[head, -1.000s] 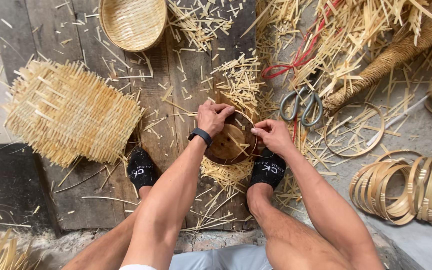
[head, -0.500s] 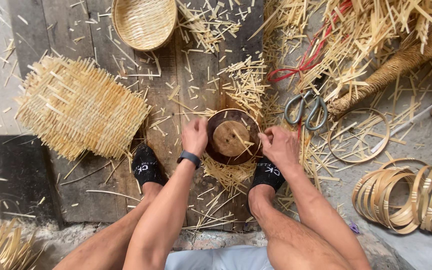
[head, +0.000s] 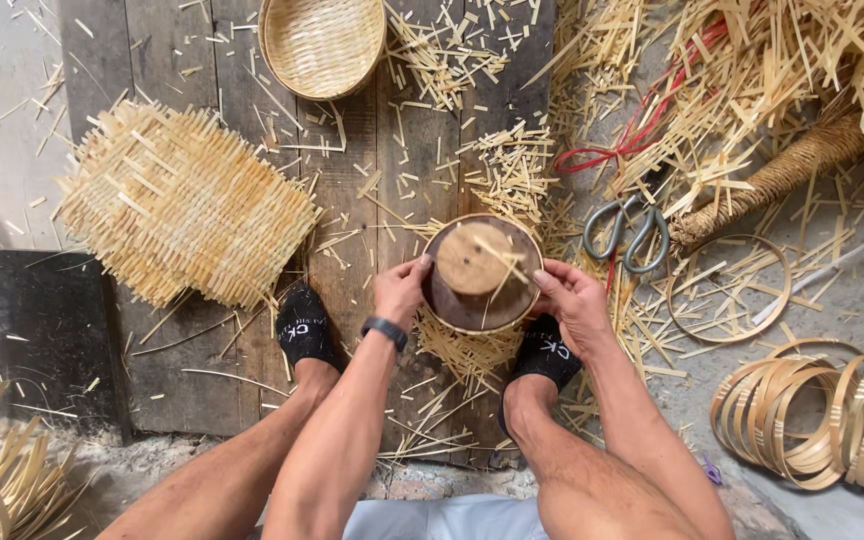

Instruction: The person sits on the floor of a bamboo craft workshop and assembles round woven bamboo trays. They press a woven bamboo mat over a round wooden mold, fit and press a bamboo rim ring around the edge, trim excess strips with scissors, then lift the finished basket off the mold and set it aside with completed trays.

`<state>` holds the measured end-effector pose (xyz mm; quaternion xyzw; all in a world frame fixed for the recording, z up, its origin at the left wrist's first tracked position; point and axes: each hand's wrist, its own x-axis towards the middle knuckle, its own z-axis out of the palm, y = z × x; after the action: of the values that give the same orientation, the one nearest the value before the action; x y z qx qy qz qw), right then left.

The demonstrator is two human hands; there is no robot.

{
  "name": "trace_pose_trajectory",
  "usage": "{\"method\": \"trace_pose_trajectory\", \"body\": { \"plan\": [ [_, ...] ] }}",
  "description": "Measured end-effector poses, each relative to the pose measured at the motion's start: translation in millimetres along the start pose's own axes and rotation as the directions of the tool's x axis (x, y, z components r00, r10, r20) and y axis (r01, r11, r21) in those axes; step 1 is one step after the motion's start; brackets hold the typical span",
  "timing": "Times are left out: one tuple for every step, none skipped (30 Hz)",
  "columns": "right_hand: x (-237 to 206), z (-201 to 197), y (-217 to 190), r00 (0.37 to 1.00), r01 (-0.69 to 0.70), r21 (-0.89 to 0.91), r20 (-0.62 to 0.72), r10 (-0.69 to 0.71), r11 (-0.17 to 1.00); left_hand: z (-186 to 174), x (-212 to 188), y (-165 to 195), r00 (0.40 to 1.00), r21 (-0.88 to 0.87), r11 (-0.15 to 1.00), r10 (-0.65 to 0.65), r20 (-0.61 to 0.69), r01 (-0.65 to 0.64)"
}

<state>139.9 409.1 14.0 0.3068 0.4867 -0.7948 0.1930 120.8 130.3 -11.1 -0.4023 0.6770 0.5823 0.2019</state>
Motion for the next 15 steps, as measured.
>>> {"method": "trace_pose_trajectory", "body": {
  "plan": [
    [-0.6,-0.5,2.8,0.998,-0.059,-0.038,0.018,0.060,0.998,0.8,-5.7,-4.2,0.987,-0.209,0.971,-0.093,0.131,0.119],
    [0.1,-0.8,6.7,0.992,-0.119,-0.075,0.032,0.121,0.990,1.0,-13.2,-11.7,0.948,-0.389,0.885,-0.155,0.276,0.258],
    [0.7,-1.9,12.3,0.982,-0.181,-0.111,0.041,0.186,0.977,1.1,-21.4,-22.2,0.886,-0.524,0.747,-0.186,0.424,0.408],
    [3.0,-2.2,19.9,0.983,-0.181,-0.180,0.009,0.185,0.967,5.4,-26.3,-32.9,0.897,-0.499,0.774,-0.198,0.394,0.390],
    [8.2,-1.0,27.9,0.984,-0.175,-0.250,-0.018,0.176,0.952,11.5,-27.1,-41.6,0.910,-0.476,0.799,-0.201,0.364,0.367],
    [12.1,-0.7,36.6,0.984,-0.175,-0.319,-0.045,0.170,0.931,15.2,-26.7,-50.2,0.921,-0.451,0.822,-0.207,0.331,0.347],
    [15.7,-1.1,44.8,0.984,-0.180,-0.327,-0.066,0.168,0.928,18.7,-25.4,-58.2,0.931,-0.445,0.835,-0.199,0.305,0.324],
    [19.6,-1.3,51.5,0.983,-0.183,-0.337,-0.085,0.164,0.923,22.7,-23.6,-64.4,0.941,-0.440,0.846,-0.189,0.279,0.300],
    [22.7,-1.0,56.7,0.982,-0.186,-0.346,-0.102,0.160,0.919,25.9,-22.3,-66.8,0.951,-0.434,0.858,-0.177,0.252,0.275],
    [24.3,-0.2,60.3,0.983,-0.182,-0.340,-0.098,0.157,0.923,27.5,-22.6,-67.1,0.953,-0.436,0.858,-0.174,0.248,0.271],
    [25.2,0.4,61.0,0.985,-0.171,-0.331,-0.091,0.149,0.928,25.8,-20.6,-66.1,0.955,-0.437,0.861,-0.165,0.245,0.261],
    [24.8,1.2,59.2,0.987,-0.156,-0.319,-0.085,0.135,0.935,23.5,-18.4,-62.3,0.958,-0.436,0.865,-0.152,0.245,0.249],
    [23.1,1.8,54.3,0.987,-0.163,-0.336,-0.054,0.154,0.927,19.2,-18.1,-53.3,0.963,-0.393,0.898,-0.102,0.249,0.196],
    [19.5,2.2,47.0,0.984,-0.173,-0.357,-0.024,0.176,0.918,11.0,-19.2,-42.0,0.966,-0.351,0.925,-0.055,0.253,0.145],
    [15.3,3.9,38.5,0.979,-0.185,-0.380,0.005,0.202,0.906,2.8,-22.7,-29.5,0.966,-0.310,0.946,-0.012,0.258,0.094]
  ]
}}
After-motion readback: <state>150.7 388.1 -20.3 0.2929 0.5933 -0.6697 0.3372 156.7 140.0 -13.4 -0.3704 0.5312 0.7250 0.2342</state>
